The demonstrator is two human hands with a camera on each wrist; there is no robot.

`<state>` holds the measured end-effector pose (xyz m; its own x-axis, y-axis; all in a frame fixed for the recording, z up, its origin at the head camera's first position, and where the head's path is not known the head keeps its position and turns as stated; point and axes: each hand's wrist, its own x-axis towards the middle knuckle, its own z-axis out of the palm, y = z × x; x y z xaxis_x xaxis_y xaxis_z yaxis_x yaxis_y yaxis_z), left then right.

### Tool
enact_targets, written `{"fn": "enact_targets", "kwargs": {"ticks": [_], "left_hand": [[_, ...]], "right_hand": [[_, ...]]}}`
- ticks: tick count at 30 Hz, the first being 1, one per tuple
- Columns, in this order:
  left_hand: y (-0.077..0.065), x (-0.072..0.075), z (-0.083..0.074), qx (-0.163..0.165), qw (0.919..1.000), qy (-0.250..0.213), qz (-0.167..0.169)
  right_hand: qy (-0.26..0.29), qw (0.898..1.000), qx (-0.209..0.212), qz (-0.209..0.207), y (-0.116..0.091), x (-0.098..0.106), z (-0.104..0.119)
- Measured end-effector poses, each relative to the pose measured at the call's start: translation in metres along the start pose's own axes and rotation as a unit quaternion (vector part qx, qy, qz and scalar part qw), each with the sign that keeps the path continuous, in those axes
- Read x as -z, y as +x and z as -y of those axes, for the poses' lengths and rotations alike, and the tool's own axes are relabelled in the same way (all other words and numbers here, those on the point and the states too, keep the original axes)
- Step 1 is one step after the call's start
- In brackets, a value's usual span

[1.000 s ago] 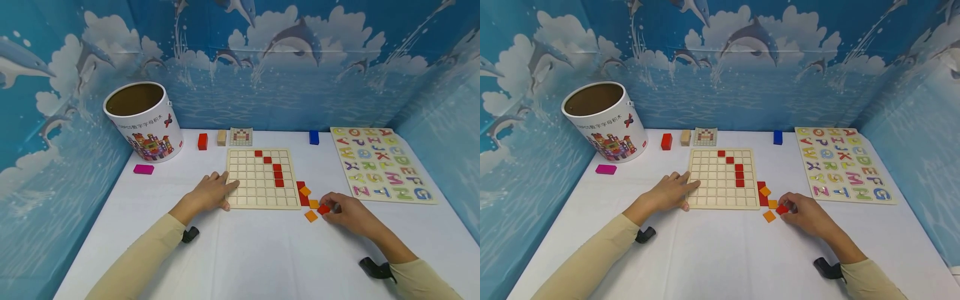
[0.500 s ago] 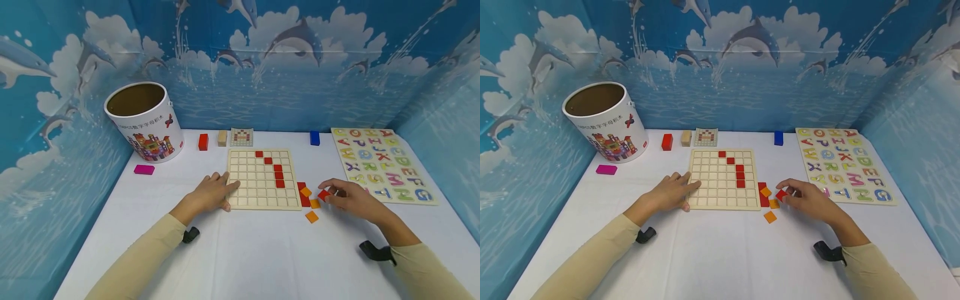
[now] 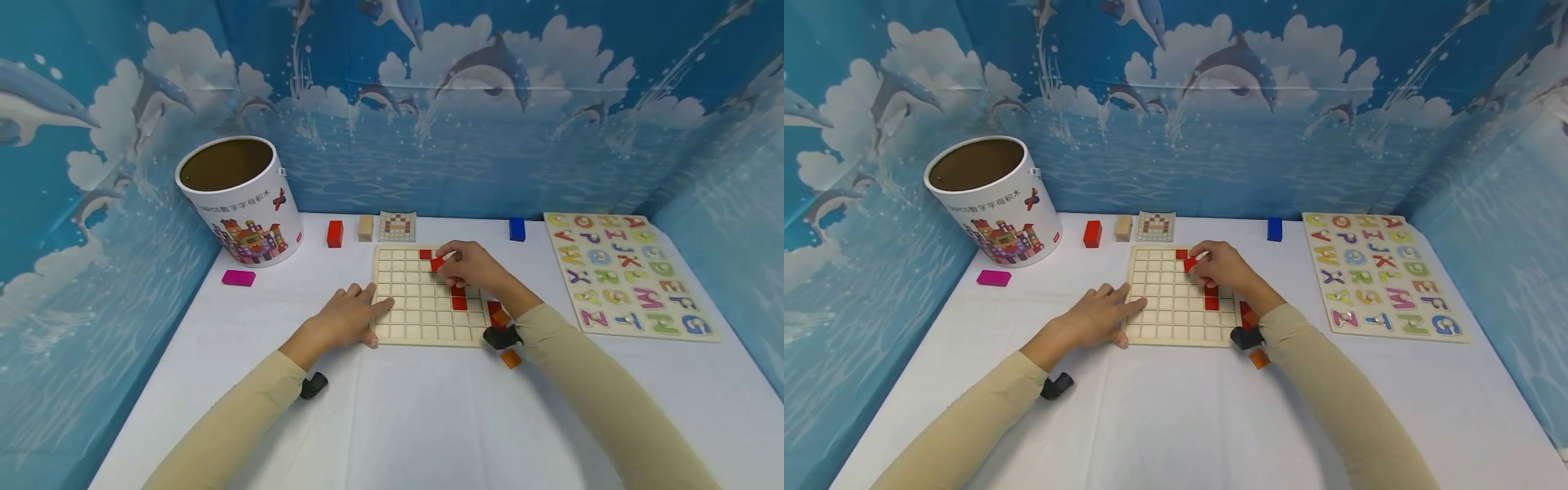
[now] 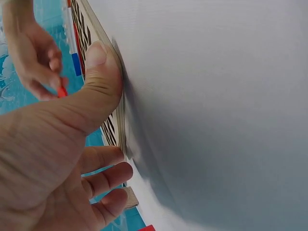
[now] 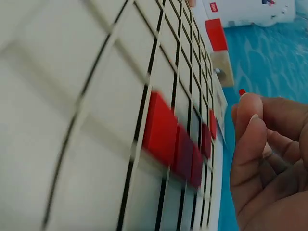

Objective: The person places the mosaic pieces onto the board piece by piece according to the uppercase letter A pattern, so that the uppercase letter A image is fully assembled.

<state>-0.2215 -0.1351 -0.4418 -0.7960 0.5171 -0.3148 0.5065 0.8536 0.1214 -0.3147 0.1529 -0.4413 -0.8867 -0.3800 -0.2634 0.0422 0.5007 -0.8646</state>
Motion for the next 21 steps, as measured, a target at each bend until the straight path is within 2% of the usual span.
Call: {"fn": "enact_targets", "kwargs": {"ticks": [5,11,14,18,21], "left_hand": [[-0.001,0.001,0.001,-0.010,0.9999,-0.002,0.000],[-0.001,0.000,0.001,-0.009,0.9998,0.014,-0.003],[0.000,-0.001,0.002,-0.008,0.9999,0.014,-0.005],[0.000,-0.001,0.003,-0.007,0.9998,0.015,-0.005],[0.000,-0.001,0.003,-0.005,0.9998,0.020,-0.005]], "right_hand": [[-0.029,1.000,0.006,-0.008,0.029,-0.023,0.011],[-0.070,0.997,0.015,-0.021,0.042,-0.036,0.014],[-0.124,0.991,0.026,-0.032,0.045,-0.041,0.016],[-0.195,0.979,0.039,-0.049,0.045,-0.045,0.019],[-0.217,0.974,0.044,-0.055,0.045,-0.047,0.019]]}}
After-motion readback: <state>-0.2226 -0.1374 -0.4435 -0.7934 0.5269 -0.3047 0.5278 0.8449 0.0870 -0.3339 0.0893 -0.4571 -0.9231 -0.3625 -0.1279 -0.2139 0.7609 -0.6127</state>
